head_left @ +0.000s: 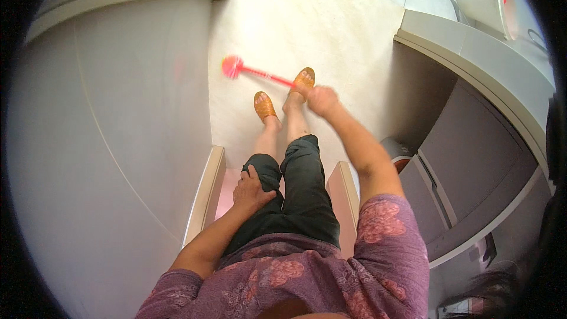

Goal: The person mops a tiled bathroom floor using a red mop and a white bucket. They repeatedly scrub the floor, occasionally dip the mop into the bucket, and use a squeegee to push water toward the drain.

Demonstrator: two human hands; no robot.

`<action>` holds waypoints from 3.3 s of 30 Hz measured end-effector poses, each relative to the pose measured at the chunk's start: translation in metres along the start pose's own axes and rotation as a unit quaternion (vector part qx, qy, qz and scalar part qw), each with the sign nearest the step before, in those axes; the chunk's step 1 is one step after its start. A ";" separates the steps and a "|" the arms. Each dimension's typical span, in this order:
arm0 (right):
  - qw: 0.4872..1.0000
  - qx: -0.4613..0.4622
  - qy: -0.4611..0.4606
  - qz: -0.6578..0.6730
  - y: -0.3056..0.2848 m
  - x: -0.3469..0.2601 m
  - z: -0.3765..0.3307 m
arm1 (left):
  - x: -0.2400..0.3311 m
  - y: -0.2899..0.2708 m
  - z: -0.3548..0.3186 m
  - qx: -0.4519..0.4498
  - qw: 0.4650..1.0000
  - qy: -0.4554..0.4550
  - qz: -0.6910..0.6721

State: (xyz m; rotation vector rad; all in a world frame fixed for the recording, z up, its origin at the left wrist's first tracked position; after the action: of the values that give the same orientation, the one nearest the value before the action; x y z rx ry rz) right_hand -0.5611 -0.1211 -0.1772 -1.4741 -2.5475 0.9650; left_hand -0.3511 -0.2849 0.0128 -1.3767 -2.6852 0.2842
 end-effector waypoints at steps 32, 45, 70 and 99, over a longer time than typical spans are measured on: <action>0.871 0.310 0.280 0.257 -0.113 0.159 -0.012 | 0.020 -0.100 0.005 -0.053 0.988 -0.047 0.140; -0.070 0.154 0.469 0.867 0.173 -0.095 -0.150 | -0.007 -0.104 0.011 -0.019 0.967 0.043 0.250; 0.040 0.230 0.527 0.817 0.125 -0.099 -0.033 | -0.008 -0.098 0.019 -0.018 0.954 0.061 0.294; 0.131 0.353 0.170 0.910 -0.009 -0.010 -0.007 | 0.032 -0.084 0.007 -0.029 0.919 0.008 0.394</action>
State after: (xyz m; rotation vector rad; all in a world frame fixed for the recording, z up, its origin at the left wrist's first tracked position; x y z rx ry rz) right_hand -0.5599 -0.1286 -0.1641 -2.6443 1.3558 0.8364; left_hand -0.4373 -0.3078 0.0246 -2.3996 -1.9894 0.2457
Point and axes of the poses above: each hand's wrist, its own z-axis towards the middle knuckle, its own y-axis out of the palm, x = y × z, the point moved 1 cm from there along z, towards the middle knuckle, and after that the axes turned 2 degrees about x, right-handed, at the moved point
